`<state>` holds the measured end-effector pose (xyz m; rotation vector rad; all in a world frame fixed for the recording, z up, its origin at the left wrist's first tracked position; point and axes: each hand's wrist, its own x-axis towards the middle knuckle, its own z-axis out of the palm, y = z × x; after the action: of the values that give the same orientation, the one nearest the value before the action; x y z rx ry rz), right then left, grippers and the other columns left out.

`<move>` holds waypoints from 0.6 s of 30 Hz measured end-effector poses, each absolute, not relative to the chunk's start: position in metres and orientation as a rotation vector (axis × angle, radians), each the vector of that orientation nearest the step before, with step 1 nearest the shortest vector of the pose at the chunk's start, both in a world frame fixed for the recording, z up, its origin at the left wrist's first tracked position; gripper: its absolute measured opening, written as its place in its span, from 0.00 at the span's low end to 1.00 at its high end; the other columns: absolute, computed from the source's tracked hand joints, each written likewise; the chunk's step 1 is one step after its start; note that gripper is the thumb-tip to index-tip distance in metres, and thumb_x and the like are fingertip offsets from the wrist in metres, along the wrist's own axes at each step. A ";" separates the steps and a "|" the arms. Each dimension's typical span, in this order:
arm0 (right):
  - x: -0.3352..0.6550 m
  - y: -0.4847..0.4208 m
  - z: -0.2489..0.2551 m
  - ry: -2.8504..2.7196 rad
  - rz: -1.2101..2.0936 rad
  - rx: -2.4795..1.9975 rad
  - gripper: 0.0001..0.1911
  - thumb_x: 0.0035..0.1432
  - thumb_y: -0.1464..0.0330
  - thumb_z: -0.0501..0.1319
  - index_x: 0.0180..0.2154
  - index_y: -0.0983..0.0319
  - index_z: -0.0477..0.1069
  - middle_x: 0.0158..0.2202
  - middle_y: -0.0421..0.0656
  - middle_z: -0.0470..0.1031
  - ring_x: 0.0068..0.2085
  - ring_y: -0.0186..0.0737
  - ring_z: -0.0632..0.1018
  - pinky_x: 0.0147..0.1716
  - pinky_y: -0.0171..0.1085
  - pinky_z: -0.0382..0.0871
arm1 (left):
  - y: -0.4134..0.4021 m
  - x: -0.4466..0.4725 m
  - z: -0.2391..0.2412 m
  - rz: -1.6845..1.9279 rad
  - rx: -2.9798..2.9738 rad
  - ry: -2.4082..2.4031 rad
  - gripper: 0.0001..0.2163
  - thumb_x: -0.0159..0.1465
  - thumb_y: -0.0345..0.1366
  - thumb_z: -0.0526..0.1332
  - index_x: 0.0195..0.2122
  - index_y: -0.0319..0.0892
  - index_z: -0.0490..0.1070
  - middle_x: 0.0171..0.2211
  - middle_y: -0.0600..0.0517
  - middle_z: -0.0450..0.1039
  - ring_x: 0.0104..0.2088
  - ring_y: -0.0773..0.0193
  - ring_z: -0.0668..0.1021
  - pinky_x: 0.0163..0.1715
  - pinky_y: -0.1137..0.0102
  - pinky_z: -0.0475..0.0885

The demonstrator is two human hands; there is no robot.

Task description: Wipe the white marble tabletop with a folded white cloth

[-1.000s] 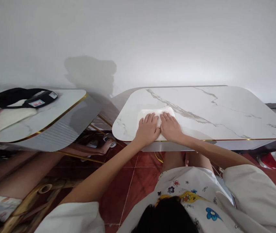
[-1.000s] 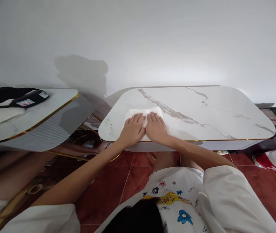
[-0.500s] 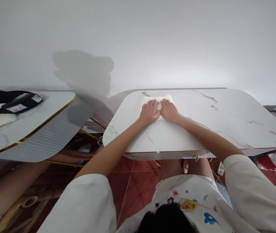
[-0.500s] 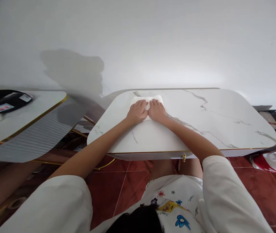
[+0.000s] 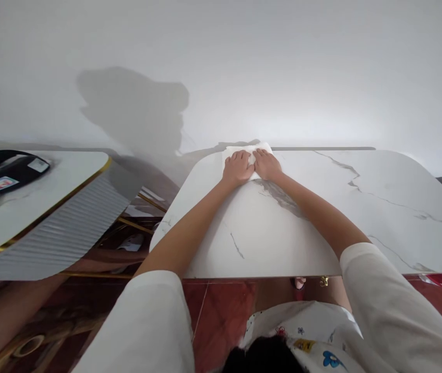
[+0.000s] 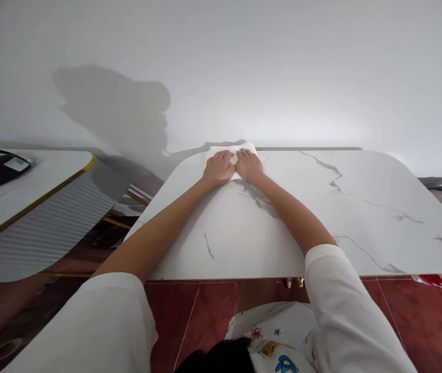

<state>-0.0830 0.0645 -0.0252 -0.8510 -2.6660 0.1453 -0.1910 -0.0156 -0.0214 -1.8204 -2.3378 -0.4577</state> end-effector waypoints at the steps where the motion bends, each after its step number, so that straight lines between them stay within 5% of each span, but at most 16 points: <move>1: -0.086 0.069 -0.026 -2.658 0.145 -0.848 0.26 0.66 0.74 0.43 0.62 0.72 0.59 0.66 0.54 0.59 0.66 0.48 0.60 0.64 0.45 0.53 | -0.011 -0.194 -0.022 -0.454 -1.819 -2.340 0.18 0.63 0.35 0.49 0.53 0.44 0.64 0.57 0.43 0.67 0.60 0.51 0.66 0.56 0.53 0.63; 18: -0.059 0.074 -0.024 -2.546 0.130 -1.077 0.26 0.65 0.72 0.43 0.62 0.72 0.59 0.66 0.55 0.59 0.66 0.51 0.60 0.62 0.48 0.54 | 0.015 -0.179 -0.021 -0.415 -2.019 -2.151 0.23 0.64 0.33 0.48 0.60 0.36 0.61 0.64 0.39 0.60 0.64 0.53 0.62 0.61 0.56 0.58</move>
<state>-0.0585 0.0738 -0.0243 -1.0769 -2.5457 0.1302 -0.1792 0.0145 -0.0207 -2.0190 -2.1511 -0.4149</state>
